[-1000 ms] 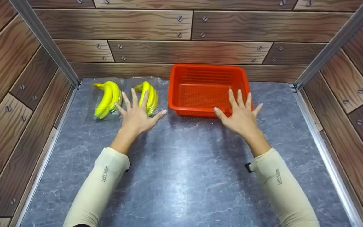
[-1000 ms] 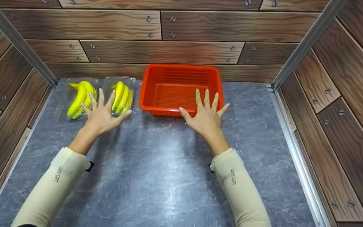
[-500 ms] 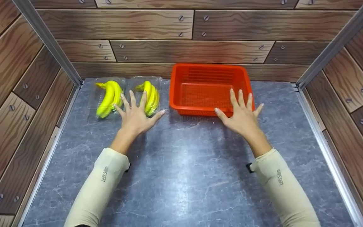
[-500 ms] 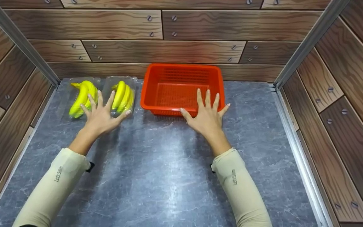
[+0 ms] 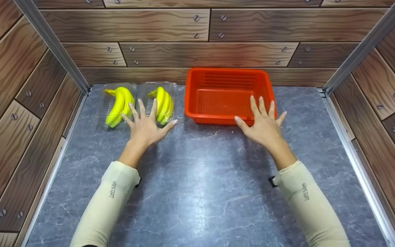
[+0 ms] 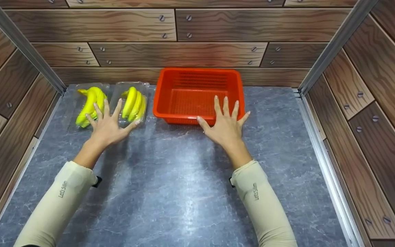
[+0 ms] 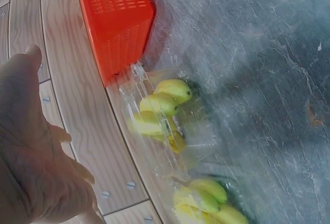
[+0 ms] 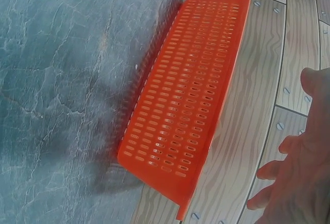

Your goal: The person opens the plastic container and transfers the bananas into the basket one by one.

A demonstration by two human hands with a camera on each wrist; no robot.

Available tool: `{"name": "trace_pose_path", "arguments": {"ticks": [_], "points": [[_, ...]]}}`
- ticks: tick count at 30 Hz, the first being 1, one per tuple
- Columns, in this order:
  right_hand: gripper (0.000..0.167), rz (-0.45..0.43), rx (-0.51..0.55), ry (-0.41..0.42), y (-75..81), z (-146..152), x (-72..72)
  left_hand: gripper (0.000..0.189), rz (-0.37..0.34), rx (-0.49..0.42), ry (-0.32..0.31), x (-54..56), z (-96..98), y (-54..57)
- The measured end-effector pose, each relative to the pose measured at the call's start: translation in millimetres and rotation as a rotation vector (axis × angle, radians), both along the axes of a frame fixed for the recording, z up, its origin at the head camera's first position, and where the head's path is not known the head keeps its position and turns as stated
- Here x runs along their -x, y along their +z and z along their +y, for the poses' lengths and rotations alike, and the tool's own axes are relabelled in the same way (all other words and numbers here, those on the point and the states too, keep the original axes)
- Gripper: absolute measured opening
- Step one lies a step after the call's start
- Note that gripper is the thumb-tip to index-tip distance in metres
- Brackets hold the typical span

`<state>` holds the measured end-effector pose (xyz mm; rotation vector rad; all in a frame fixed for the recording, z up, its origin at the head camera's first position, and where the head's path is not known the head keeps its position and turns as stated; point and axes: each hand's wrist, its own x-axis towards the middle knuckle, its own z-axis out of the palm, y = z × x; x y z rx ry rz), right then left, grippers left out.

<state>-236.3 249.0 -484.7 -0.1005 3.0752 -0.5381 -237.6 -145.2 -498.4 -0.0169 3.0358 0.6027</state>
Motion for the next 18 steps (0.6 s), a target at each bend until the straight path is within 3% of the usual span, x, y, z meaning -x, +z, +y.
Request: {"name": "trace_pose_path", "arguments": {"ticks": [18], "points": [[0.098,0.015,-0.004,0.005,-6.9,0.6,-0.7,0.118,-0.014,0.02,0.052,0.3,-7.9,-4.4]]}}
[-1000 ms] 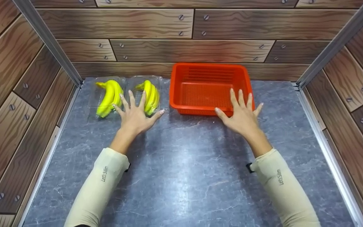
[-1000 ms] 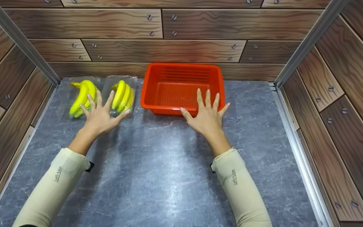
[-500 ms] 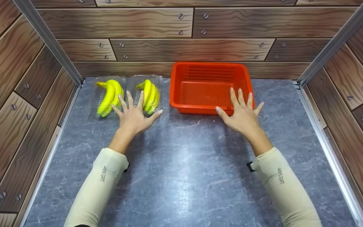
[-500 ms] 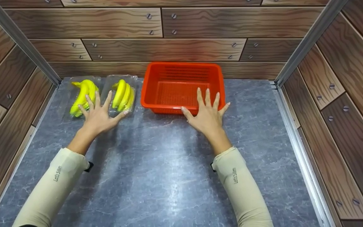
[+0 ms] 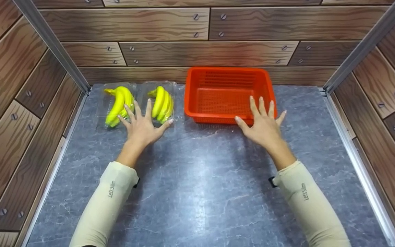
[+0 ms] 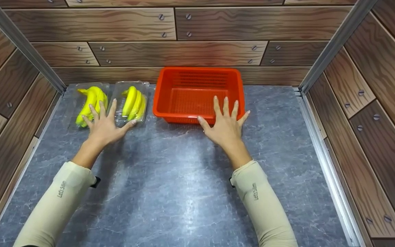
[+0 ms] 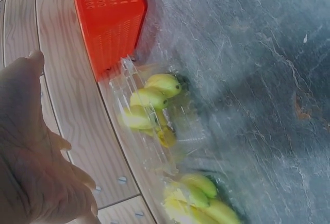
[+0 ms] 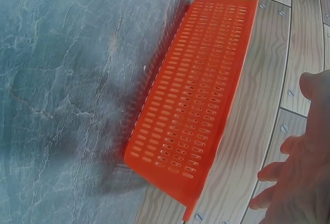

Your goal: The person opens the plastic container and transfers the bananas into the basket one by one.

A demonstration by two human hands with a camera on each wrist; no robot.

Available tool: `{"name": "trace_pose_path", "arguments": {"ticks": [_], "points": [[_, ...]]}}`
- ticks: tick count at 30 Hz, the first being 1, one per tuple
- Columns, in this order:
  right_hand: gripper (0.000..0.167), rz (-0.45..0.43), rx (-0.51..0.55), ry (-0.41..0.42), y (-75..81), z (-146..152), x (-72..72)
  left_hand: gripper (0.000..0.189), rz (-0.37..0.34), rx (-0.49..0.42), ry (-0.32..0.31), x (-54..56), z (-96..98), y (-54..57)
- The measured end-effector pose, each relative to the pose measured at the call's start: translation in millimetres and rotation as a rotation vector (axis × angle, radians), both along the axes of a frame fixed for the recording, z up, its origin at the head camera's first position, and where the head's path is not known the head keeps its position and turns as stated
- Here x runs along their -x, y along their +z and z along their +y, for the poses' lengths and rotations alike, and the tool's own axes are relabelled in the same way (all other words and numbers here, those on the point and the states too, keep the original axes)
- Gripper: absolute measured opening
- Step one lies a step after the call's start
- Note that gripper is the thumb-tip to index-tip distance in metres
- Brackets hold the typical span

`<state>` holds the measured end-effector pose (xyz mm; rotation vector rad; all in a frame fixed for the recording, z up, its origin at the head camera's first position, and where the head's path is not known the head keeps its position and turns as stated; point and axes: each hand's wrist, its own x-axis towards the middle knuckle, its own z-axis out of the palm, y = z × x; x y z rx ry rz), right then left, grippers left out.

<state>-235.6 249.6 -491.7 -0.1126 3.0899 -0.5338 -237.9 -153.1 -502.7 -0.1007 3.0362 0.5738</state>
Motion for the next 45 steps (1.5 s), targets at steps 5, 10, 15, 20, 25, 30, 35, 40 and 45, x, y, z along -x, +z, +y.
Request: {"name": "trace_pose_path", "arguments": {"ticks": [5,10,15,20,25,30,35,40,45], "points": [[0.098,0.009,0.006,0.002,-3.3,1.7,-1.0,0.117,-0.002,-0.024,0.008,-0.3,-2.4,-3.5],[0.098,0.003,0.007,0.003,-5.4,2.6,-0.9,0.119,-0.004,-0.032,0.024,-2.1,-4.1,-10.5],[0.095,-0.012,0.005,0.013,-6.3,2.3,0.2,0.118,-0.013,-0.049,0.046,-4.5,-5.8,-15.2],[0.093,-0.021,0.006,0.014,-7.7,3.1,-0.3,0.117,-0.032,-0.066,0.062,-4.4,-9.9,-14.3],[0.091,-0.032,0.015,0.016,-10.3,3.0,-1.9,0.116,-0.029,-0.081,0.083,-3.1,-15.1,-11.8],[0.09,-0.008,0.008,0.023,-14.2,2.7,-3.9,0.111,-0.014,-0.144,0.141,-0.8,-20.2,-16.7],[0.089,0.003,0.013,0.033,-16.7,3.0,-4.5,0.102,0.041,-0.279,0.256,0.3,-28.0,-26.8],[0.087,0.0,0.013,0.031,-18.5,4.9,-5.1,0.098,0.123,-0.383,0.402,3.3,-37.8,-34.2],[0.086,-0.006,0.015,0.045,-18.9,4.0,-6.2,0.095,0.17,-0.499,0.632,13.3,-49.2,-40.5]]}}
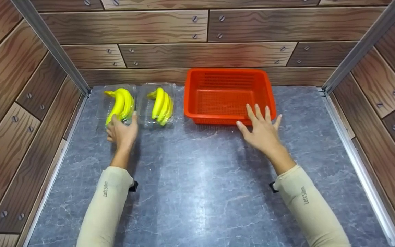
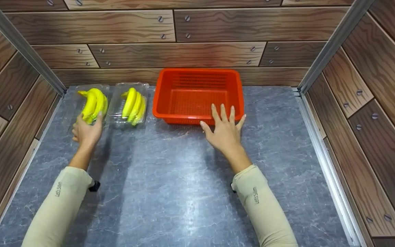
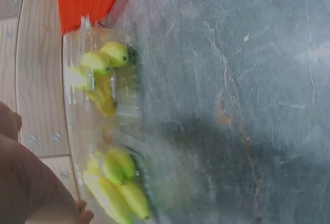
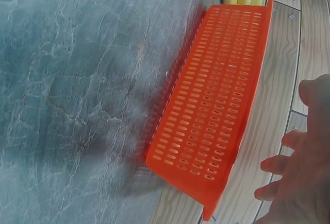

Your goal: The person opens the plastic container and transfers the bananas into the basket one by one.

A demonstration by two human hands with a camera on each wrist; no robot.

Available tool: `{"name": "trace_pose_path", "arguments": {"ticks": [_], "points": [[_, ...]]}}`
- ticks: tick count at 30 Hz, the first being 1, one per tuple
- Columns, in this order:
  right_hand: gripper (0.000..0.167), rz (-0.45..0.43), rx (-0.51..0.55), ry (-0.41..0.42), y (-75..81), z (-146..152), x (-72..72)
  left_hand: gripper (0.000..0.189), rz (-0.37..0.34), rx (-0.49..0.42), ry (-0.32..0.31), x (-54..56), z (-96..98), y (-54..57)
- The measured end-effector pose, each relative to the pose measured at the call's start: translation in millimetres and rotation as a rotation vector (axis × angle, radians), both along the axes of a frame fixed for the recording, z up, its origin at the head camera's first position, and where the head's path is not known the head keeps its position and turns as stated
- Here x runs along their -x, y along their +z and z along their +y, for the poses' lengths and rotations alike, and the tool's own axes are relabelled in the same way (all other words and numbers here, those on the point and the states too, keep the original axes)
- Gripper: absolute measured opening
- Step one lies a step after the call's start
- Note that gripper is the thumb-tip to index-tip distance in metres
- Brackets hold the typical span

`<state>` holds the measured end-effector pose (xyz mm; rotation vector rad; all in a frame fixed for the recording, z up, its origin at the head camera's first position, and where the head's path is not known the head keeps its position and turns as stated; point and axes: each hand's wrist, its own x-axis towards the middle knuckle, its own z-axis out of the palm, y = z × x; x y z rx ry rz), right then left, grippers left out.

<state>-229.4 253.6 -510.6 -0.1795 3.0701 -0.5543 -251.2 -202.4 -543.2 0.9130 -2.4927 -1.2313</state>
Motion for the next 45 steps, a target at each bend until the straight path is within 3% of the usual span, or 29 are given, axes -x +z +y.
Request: {"name": "trace_pose_path", "arguments": {"ticks": [3,8,13,19,23,31,45], "points": [[0.085,0.013,0.014,0.016,-0.9,-2.7,-2.7,0.101,-0.031,-0.104,0.118,8.4,-8.0,-5.8],[0.081,0.069,0.071,0.07,-2.9,-13.8,-6.4,0.109,-0.102,-0.227,0.249,21.2,-23.7,-12.8],[0.077,0.132,0.157,0.142,-6.5,-27.8,-9.4,0.115,-0.148,-0.33,0.318,31.3,-37.6,-14.4],[0.067,0.241,0.253,0.294,-11.2,-41.1,-12.7,0.12,-0.09,-0.474,0.368,40.0,-51.9,-13.9],[0.061,0.235,0.32,0.361,-17.0,-50.1,-14.8,0.114,-0.062,-0.487,0.35,39.8,-61.0,-14.8],[0.055,0.243,0.375,0.389,-27.6,-62.6,-17.2,0.102,-0.03,-0.509,0.257,35.9,-66.0,-16.2],[0.056,0.144,0.355,0.382,-35.3,-62.8,-20.5,0.086,0.016,-0.477,0.286,26.4,-74.7,-22.1]]}}
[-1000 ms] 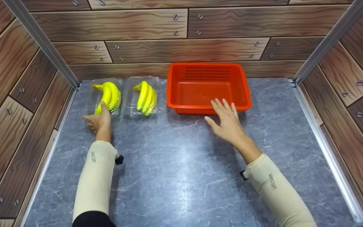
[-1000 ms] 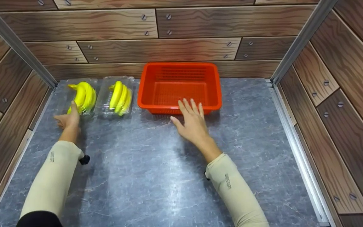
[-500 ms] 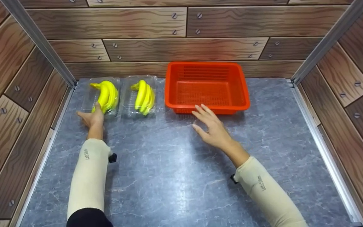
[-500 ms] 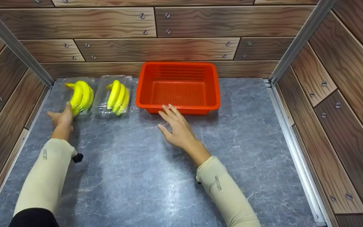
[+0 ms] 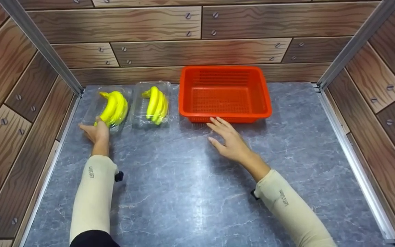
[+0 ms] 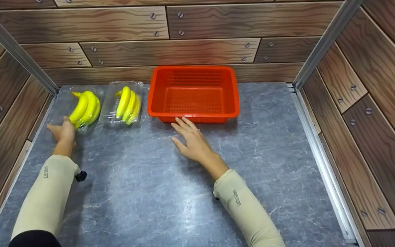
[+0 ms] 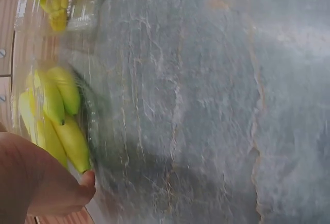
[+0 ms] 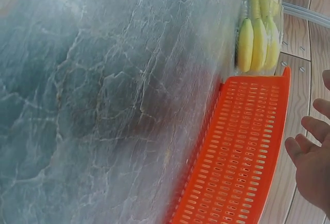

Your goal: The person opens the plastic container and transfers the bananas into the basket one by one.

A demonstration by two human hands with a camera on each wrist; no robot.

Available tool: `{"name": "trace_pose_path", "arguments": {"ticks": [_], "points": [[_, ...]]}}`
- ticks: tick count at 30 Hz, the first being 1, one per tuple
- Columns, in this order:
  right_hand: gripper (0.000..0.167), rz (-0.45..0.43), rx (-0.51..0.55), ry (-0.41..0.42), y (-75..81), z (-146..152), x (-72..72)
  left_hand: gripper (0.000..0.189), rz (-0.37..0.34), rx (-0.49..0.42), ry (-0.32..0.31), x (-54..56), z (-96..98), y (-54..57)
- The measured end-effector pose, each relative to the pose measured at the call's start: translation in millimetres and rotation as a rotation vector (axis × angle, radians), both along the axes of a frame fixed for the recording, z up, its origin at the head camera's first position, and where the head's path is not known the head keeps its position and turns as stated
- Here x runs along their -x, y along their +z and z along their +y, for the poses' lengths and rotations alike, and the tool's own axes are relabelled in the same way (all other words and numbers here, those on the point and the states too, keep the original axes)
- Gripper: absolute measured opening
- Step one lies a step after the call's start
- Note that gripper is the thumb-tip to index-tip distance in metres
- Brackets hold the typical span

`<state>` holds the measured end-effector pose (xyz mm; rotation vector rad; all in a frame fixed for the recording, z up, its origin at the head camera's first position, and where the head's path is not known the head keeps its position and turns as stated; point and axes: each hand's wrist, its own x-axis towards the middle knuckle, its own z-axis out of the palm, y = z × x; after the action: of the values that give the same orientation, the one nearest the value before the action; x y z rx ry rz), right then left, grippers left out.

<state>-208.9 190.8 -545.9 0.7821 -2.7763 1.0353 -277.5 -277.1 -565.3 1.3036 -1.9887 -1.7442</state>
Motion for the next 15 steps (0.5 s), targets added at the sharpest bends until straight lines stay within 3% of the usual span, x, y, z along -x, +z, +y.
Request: {"name": "trace_pose_path", "arguments": {"ticks": [8,15], "points": [[0.055,-0.016,0.0,0.002,-3.0,1.1,-1.7,0.074,0.07,0.044,0.055,-6.3,-17.7,-6.4],[0.055,-0.042,-0.006,0.008,-12.8,-7.6,-4.6,0.067,0.04,0.051,-0.018,-12.8,-40.2,-4.8]]}}
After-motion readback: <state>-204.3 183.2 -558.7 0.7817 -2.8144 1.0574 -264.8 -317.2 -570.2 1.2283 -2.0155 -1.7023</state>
